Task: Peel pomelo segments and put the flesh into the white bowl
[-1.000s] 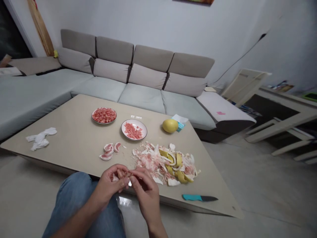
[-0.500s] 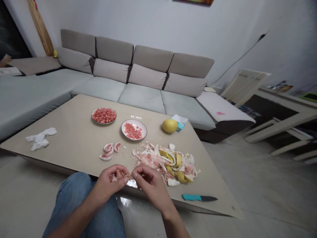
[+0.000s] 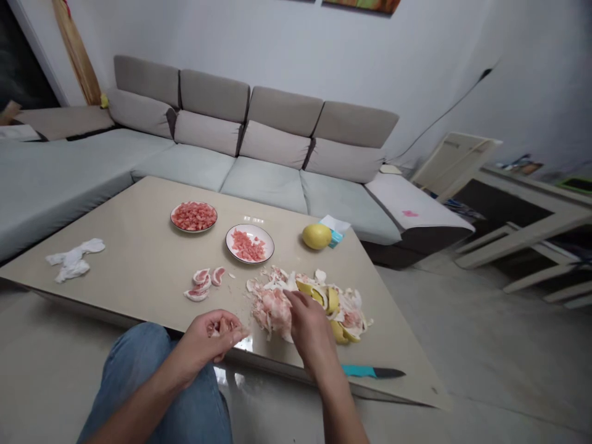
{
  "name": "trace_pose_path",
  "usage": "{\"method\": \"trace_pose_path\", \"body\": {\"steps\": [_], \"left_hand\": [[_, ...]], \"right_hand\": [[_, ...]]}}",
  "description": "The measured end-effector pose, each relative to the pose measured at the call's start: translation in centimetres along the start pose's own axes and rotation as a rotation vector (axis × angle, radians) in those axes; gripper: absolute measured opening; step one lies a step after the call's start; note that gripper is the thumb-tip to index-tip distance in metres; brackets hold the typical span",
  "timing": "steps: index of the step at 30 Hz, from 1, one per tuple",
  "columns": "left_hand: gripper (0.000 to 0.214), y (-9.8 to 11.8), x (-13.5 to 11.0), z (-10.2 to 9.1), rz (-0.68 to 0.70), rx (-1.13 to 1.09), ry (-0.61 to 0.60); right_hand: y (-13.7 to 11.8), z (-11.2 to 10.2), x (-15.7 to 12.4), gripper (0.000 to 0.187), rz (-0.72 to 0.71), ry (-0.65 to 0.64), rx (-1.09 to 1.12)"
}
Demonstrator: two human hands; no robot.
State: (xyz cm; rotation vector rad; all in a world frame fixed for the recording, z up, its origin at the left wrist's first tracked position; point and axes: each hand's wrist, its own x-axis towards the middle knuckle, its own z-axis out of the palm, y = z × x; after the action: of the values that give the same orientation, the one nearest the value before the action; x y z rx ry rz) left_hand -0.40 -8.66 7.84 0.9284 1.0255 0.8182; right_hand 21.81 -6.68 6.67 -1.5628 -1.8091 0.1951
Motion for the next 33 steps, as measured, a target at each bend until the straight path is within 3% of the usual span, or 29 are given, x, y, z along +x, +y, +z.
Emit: {"method": "trace_pose_path", "body": {"steps": [3,7,9,13,19,22,24,26,33], "left_hand": [[0.039,-0.2,0.2,0.0,0.005,0.072,0.004],[0.039,-0.3,0.4,0.1,0.021,0.157,-0.015],[0.04,-0.1,0.3,0.1,0.034,0.183,-0.024],[0.039,0.2,0.1,0.3,0.053,0.199,-0.047],[0.038,-0.3,0.2,0.2,-0.02,0.046,-0.051],[0.036,-0.6,0.4,-0.2,-0.057,-0.147,-0.085],[0.031,-0.7,0.6,-0.6,-0.069,-0.261,-0.13],[0.026,-0.8,0.7,-0.9,-0.074,-0.332,-0.169],[0.025,-0.8,1.1,-1.1,-0.111,-0.434,-0.188]], "right_hand": [[-1.0,-0.8,-0.7,0.013,-0.048,-0.004,0.112],[-4.6,-1.6,-1.6,0.009,-0.122,-0.139,0.367],[-5.7,-1.5,-1.8,0.018,-0.161,-0.2,0.401],[-6.4,-1.1,-1.8,0.009,-0.167,-0.22,0.429],[-4.5,-0.7,-1.6,0.022,0.015,-0.128,0.478],[-1.3,0.6,-1.4,0.024,0.121,-0.076,0.308],[0.7,1.7,-1.5,0.014,0.102,-0.061,0.176],[1.8,2.5,-1.7,0.022,0.081,-0.053,0.09],[-1.3,2.0,-1.9,0.018,0.062,-0.055,0.323]]}}
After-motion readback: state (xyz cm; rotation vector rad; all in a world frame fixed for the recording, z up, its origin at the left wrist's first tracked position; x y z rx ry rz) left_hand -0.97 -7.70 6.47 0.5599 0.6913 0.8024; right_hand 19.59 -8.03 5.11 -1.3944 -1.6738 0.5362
